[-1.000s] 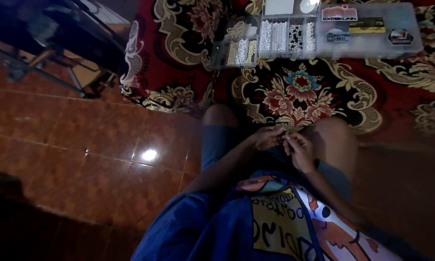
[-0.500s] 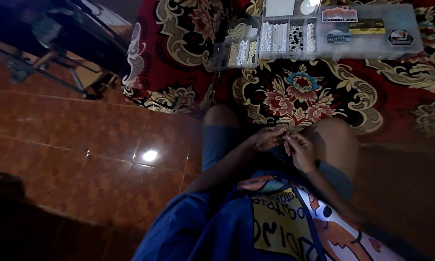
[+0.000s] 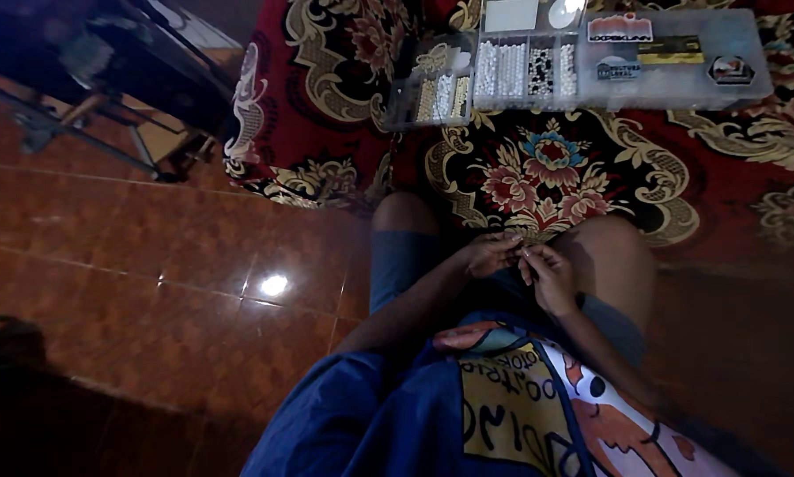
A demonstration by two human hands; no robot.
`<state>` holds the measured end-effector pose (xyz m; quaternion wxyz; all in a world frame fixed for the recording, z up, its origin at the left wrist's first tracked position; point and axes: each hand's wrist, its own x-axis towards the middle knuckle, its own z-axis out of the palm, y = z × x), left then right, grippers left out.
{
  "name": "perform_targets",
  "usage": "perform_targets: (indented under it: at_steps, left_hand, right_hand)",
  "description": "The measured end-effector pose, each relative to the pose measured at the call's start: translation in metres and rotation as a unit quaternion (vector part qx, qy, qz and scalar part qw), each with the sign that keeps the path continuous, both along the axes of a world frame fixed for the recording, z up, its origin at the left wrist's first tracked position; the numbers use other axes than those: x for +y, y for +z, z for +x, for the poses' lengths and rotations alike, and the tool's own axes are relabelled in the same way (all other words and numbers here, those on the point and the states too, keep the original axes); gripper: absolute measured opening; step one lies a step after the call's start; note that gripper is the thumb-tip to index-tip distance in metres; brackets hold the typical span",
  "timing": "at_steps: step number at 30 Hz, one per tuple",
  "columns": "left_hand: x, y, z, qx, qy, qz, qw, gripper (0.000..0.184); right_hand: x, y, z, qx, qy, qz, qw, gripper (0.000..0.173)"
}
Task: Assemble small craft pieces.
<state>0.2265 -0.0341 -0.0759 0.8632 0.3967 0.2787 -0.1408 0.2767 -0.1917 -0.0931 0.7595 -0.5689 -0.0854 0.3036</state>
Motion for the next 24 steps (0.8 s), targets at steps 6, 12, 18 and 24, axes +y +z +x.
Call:
perform_targets:
  at_steps: [6, 12, 18, 24]
  left_hand:
    - [-0.0002, 0.0012, 0.0000, -0.002, 0.000, 0.004, 1.000, 0.017]
    - [-0.0004, 0.0007, -0.0001, -0.004, -0.004, 0.006, 1.000, 0.017]
    - [-0.0001, -0.0004, -0.0009, -0.011, -0.002, 0.001, 1.000, 0.017]
    - [-0.0003, -0.0022, -0.0002, -0.006, -0.004, 0.013, 1.000, 0.015]
  right_hand:
    - [-0.0003, 0.0005, 0.0000, 0.004, 0.001, 0.004, 1.000, 0.018]
    - [-0.0011, -0.0008, 0.0001, 0.000, 0.006, 0.007, 1.000, 0.018]
    - [-0.0013, -0.0014, -0.0002, 0.001, 0.002, 0.008, 1.000, 0.018]
    - [-0.0009, -0.0003, 0.0000, 0.009, -0.001, 0.006, 1.000, 0.019]
